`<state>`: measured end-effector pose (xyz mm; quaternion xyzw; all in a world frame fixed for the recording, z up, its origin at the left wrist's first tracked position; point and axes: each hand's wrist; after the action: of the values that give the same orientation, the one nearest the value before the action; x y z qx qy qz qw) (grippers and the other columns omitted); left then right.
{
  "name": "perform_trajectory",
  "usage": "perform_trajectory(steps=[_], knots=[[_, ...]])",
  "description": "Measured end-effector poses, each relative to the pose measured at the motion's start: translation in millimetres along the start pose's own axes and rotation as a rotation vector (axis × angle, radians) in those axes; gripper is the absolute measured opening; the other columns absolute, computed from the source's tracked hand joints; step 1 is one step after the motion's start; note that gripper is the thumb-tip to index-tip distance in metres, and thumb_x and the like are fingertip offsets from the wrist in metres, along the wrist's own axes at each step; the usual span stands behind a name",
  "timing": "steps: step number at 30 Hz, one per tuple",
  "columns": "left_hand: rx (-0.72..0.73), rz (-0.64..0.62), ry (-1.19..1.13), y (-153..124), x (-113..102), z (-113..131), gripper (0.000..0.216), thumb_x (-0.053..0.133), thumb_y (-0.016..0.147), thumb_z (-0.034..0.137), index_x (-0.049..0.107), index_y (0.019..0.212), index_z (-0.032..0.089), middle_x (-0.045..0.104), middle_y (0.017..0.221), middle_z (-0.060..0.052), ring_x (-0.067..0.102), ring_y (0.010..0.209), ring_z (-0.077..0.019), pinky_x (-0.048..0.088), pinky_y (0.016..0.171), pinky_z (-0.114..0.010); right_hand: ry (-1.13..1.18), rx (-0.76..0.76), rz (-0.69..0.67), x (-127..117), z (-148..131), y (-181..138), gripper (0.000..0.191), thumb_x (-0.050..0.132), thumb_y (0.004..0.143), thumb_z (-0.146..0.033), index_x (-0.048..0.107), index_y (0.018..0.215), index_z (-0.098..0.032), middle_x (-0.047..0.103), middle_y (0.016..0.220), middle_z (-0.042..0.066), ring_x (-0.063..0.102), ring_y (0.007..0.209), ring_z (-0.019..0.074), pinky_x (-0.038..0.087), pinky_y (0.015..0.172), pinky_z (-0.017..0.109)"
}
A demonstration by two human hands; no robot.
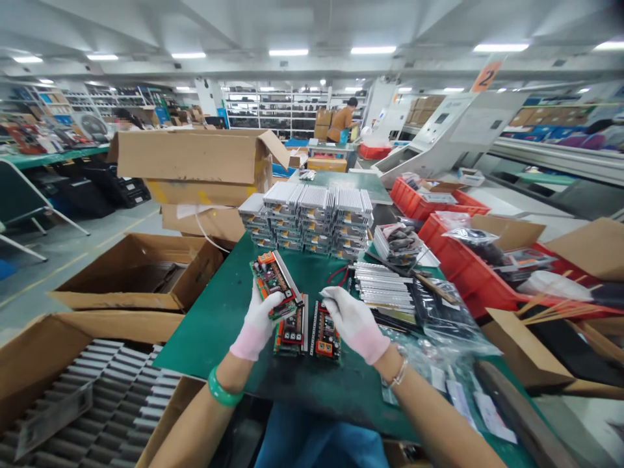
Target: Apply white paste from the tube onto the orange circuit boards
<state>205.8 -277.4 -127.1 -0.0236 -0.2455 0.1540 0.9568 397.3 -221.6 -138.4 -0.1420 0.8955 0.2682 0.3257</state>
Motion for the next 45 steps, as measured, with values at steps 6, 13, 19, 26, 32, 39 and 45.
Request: perform_trajectory(steps=[6,13,19,26,32,39,45], knots=[[-0.104,0.057,-0.038,3.6,0.0,2.1,0.071,0.073,0.069,0.028,0.038,0.131,0.035,0.063,0.112,-0.004,0.067,0.086,-0.0213,0.057,0.071,-0.036,0.102,0.067,0.011,23.9,-15.7,2.9,0.037,0.049,0.086,-0.028,0.062,0.120,-0.028,0.070,0.112,0.005,0.068,0.087,0.0242,0.049,0.085,0.036],[-0.103,0.063,-0.068,12.5,-2.7,-7.2,0.061,0.072,0.074,0.033,0.041,0.127,0.033,0.065,0.104,-0.003,0.067,0.080,-0.0180,0.056,0.066,-0.031,-0.013,0.064,0.002,33.6,-35.2,9.8,0.037,0.056,0.085,-0.034,0.062,0.121,-0.029,0.072,0.100,0.005,0.069,0.084,0.0244,0.051,0.077,0.034],[0.150,0.160,-0.128,13.8,10.7,-21.2,0.075,0.079,0.063,0.023,0.042,0.128,0.026,0.065,0.103,-0.004,0.066,0.085,-0.0187,0.055,0.080,-0.032,-0.146,0.067,-0.027,35.2,-50.9,16.8,0.050,0.069,0.075,-0.035,0.056,0.123,-0.025,0.068,0.111,0.004,0.068,0.091,0.0219,0.053,0.076,0.029],[0.108,0.141,-0.069,-11.1,26.5,-10.6,0.083,0.077,0.066,0.027,0.033,0.136,0.033,0.063,0.108,-0.005,0.065,0.083,-0.0182,0.056,0.066,-0.027,0.027,-0.061,0.025,27.1,-39.2,11.4,0.036,0.062,0.078,-0.027,0.061,0.114,-0.023,0.070,0.103,0.002,0.068,0.087,0.0180,0.054,0.079,0.028],[-0.050,0.073,-0.191,-29.4,38.0,2.6,0.081,0.080,0.065,0.027,0.035,0.132,0.037,0.063,0.109,-0.003,0.065,0.085,-0.0173,0.057,0.072,-0.031,0.215,-0.108,0.039,8.6,-34.5,8.5,0.021,0.052,0.087,-0.026,0.066,0.103,-0.021,0.068,0.095,0.003,0.065,0.082,0.0156,0.053,0.079,0.028],[-0.178,0.048,-0.209,-28.2,41.0,3.5,0.064,0.080,0.064,0.032,0.046,0.118,0.033,0.064,0.101,-0.001,0.064,0.081,-0.0160,0.057,0.071,-0.033,0.201,-0.095,0.052,3.5,-35.1,3.5,0.021,0.055,0.086,-0.027,0.066,0.102,-0.022,0.067,0.091,0.003,0.064,0.083,0.0165,0.052,0.079,0.029],[-0.237,0.069,-0.219,-25.6,39.7,0.4,0.059,0.080,0.063,0.032,0.047,0.113,0.031,0.063,0.098,0.000,0.063,0.082,-0.0166,0.057,0.072,-0.035,0.188,-0.072,0.048,5.0,-34.8,2.8,0.016,0.056,0.085,-0.029,0.066,0.096,-0.021,0.066,0.090,0.003,0.064,0.085,0.0176,0.051,0.079,0.030]])
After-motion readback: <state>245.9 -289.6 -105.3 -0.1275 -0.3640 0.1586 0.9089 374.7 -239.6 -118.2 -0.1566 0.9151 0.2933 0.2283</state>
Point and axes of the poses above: each hand's wrist, its own y-axis towards the middle knuckle, its own x-axis out of the palm, z = x × y
